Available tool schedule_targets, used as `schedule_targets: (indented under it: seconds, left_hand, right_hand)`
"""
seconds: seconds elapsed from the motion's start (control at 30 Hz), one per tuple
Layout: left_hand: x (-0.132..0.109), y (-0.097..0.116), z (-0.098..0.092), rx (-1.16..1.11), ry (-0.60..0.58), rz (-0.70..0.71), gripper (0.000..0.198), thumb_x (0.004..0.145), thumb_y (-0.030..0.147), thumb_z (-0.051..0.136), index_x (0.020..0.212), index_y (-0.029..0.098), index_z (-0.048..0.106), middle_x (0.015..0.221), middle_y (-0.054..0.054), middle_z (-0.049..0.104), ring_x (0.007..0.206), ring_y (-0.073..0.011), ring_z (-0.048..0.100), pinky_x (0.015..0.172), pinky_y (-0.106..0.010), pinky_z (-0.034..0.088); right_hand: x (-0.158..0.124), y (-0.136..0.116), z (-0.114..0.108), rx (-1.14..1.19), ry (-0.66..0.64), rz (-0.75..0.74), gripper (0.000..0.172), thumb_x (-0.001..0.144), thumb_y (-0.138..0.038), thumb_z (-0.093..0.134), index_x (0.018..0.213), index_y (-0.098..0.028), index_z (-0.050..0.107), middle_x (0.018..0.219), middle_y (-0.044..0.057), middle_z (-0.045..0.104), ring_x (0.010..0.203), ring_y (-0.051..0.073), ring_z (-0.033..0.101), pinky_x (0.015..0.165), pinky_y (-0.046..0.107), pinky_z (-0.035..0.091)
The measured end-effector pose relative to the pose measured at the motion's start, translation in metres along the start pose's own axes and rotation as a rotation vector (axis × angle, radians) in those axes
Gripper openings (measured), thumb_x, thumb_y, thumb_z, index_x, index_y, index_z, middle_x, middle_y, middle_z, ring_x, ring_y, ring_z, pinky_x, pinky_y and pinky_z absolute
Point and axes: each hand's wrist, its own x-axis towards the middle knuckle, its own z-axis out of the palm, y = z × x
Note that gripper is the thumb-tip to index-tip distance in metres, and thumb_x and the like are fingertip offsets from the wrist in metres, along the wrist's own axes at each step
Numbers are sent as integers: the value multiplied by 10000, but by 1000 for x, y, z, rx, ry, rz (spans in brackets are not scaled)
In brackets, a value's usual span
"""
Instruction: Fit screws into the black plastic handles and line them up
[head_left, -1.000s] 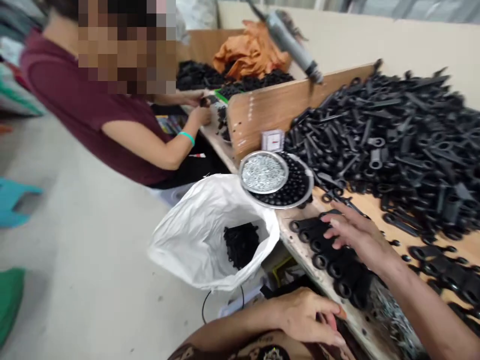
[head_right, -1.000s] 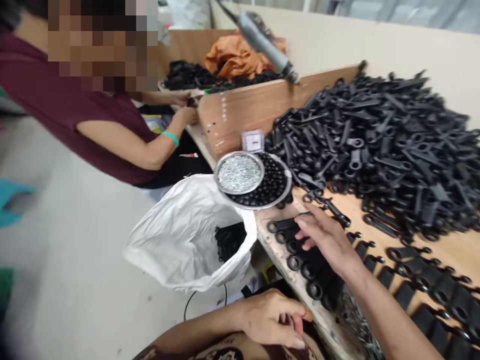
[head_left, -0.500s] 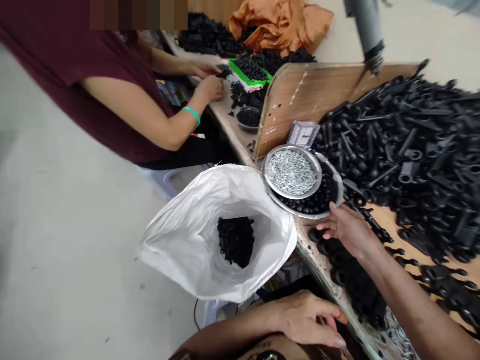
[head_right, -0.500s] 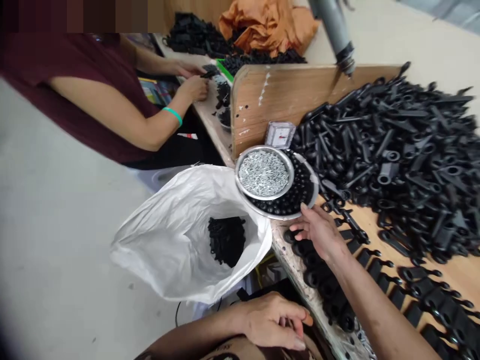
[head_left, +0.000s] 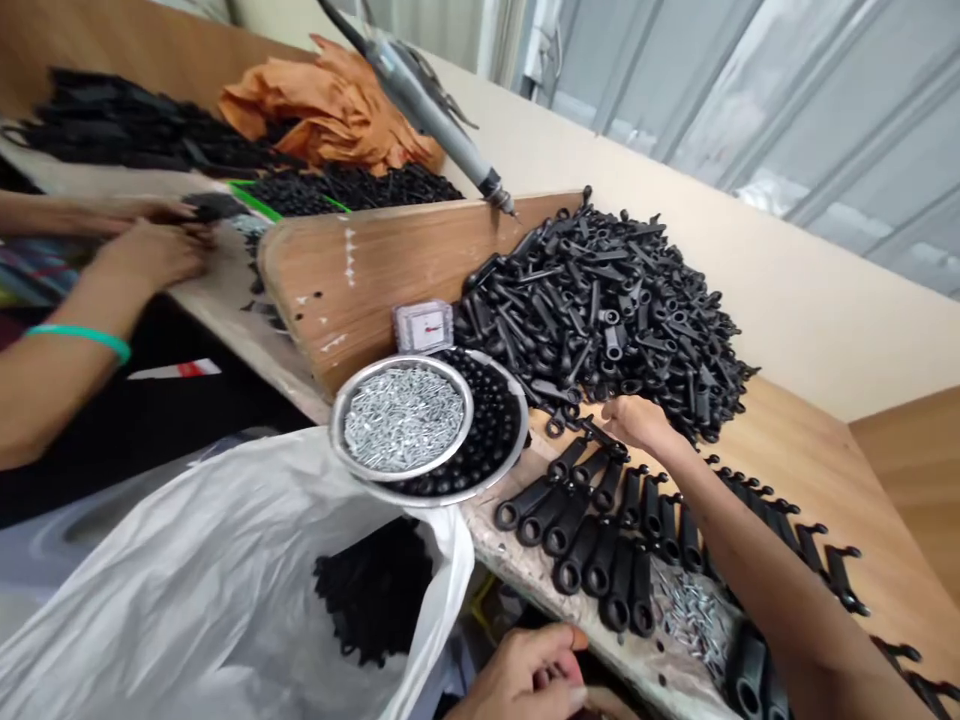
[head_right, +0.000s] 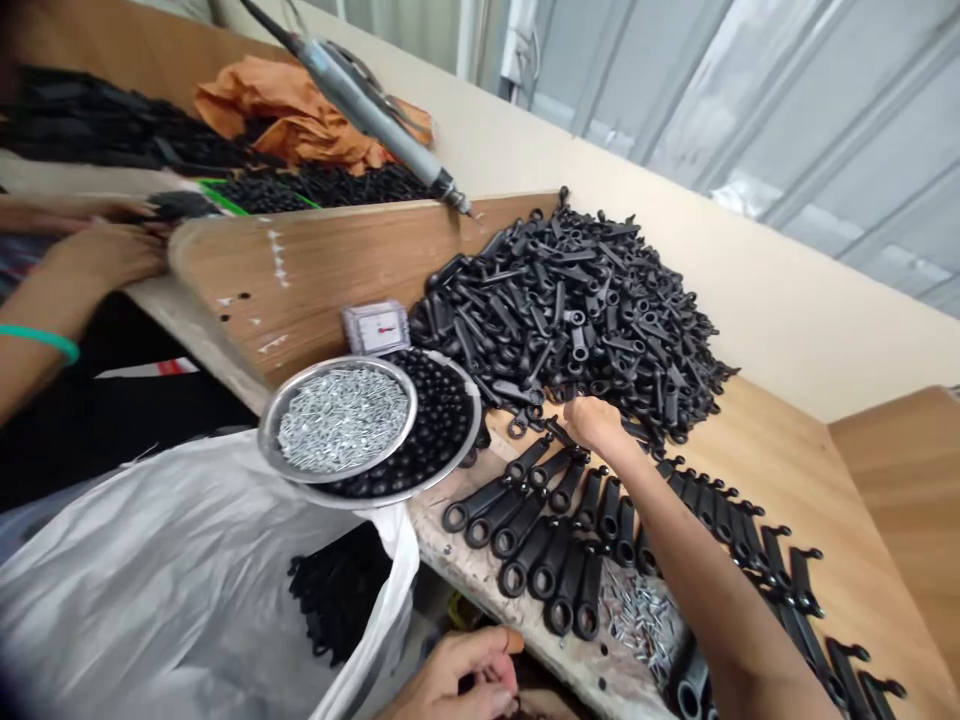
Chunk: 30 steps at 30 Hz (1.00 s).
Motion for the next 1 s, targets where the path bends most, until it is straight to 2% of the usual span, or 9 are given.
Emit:
schedule_targets:
  seconds: [0.3,0.43,0.53,0.6,0.73,0.8,0.87,0.93,1.0]
  left_hand:
    - [25,-11,3,-82,-55,11,395,726,406,549,1025,155,609,796,-34,642,642,-132,529,649,-250,409]
    - [22,10,-2,-93,-105,9,386,715,439,583,987,172,638,798,-28,647,651,-133,539,651,-247,418]
    - [11,33,-9,-153,-48,98,345,727,440,584,917,161,659,808,-46,647,691,-146,547,673,-256,418]
    - [8,46,-13,-271,102,207,356,724,430,594,937,150,648,841,-70,644,753,-168,554,694,-270,416]
    - [14,60,-14,-691,444,413,677,565,330,728,1192,200,505,1159,-99,563,1039,-241,512,773,-300,426]
    - [18,61,-14,-815,455,438,638,548,250,719,1153,190,526,1037,-86,625,879,-204,592,693,-279,451]
    - [18,57,-15,-858,408,369,419,608,224,650,1013,134,590,719,-53,661,526,-126,574,495,-229,421]
    - [16,50,-16,-853,395,266,319,639,227,595,926,90,608,506,-24,603,333,-92,457,352,-197,315]
    - [11,44,-18,-846,419,198,360,618,228,583,939,66,599,469,-27,593,297,-94,429,318,-194,279]
  right_hand:
    - [17,10,17,-22,-140,-14,221,633,-345,660,794,-201,707,849,66,677,824,221,619,645,240,422]
    - [27,18,17,32,-130,-39,161,635,-263,619,747,-176,695,740,53,653,738,199,611,555,217,380]
    - [14,18,5,81,-82,-66,158,705,-237,541,743,-163,675,677,36,621,683,175,585,526,215,351]
    - [-10,6,-5,218,-70,-186,164,746,-263,526,738,-165,658,657,11,599,655,150,563,533,211,355]
    - [-80,-45,-24,694,-167,-789,183,787,-296,565,688,-158,631,751,5,599,749,146,549,673,238,406]
    - [-99,-68,-30,692,-160,-1004,174,816,-272,549,714,-164,640,865,16,611,837,149,541,773,264,391]
    - [-93,-85,-35,623,-130,-1103,174,847,-256,513,773,-170,645,905,22,611,857,143,539,808,269,377]
    - [-69,-95,-38,537,-61,-1050,151,847,-237,504,860,-163,635,898,30,613,831,141,550,778,255,386]
    - [-38,-107,-40,377,22,-903,162,813,-231,530,930,-158,615,910,42,622,825,155,564,727,245,397]
